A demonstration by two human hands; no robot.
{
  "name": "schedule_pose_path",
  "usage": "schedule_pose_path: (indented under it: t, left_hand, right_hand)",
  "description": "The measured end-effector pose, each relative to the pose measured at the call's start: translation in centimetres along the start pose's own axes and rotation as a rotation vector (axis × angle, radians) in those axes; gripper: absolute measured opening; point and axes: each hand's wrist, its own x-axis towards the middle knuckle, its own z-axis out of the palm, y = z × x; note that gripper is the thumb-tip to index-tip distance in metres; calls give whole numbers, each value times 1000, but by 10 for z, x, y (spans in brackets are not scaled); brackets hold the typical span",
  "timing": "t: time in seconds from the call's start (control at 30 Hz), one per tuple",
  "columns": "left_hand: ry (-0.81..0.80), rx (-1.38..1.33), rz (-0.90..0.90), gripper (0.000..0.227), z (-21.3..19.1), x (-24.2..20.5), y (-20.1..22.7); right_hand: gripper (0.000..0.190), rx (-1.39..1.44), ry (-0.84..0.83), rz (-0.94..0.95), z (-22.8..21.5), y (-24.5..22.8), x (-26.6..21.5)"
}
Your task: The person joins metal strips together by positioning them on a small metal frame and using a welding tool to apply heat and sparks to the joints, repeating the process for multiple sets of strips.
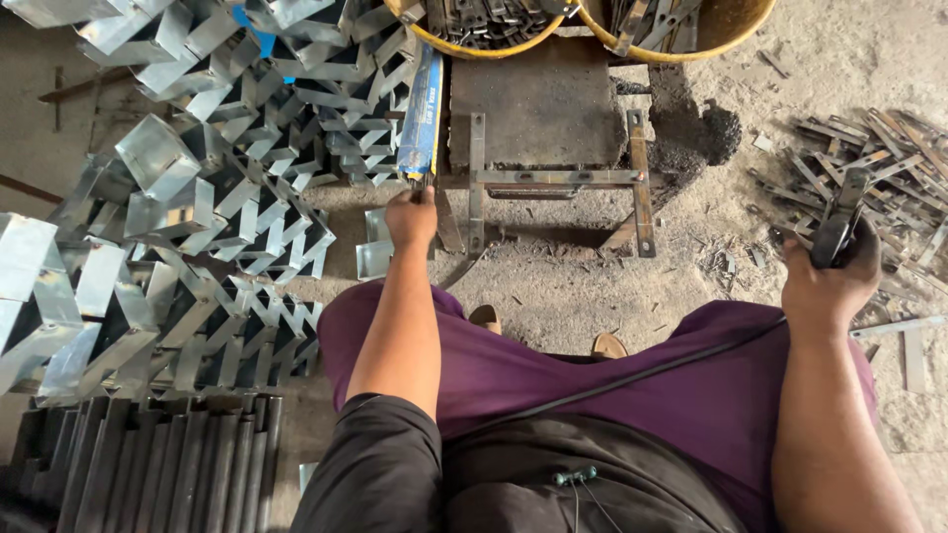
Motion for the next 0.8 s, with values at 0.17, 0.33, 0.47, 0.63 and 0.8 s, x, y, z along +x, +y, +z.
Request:
schedule_pose_path:
  t: [0.17,0.33,0.47,0.63,0.8]
  left_hand:
    - [67,-95,-19,27,3,2,-1]
    - [58,-27,16,23,-14,-3,15]
    - [59,215,30,24,-25,-12,25]
    - [-43,233,33,35,-23,-2,12]
    - [-586,521,-21,48,-55,-18,32]
  right_hand:
    - [40,-70,-4,15,-2,-3,-2]
    - [47,18,6,50,9,-18,-1]
    - [51,4,-24,111,17,-39,-3]
    - [56,-75,-27,73,26,-51,-1]
    - [57,-32,-50,94,36,-58,2]
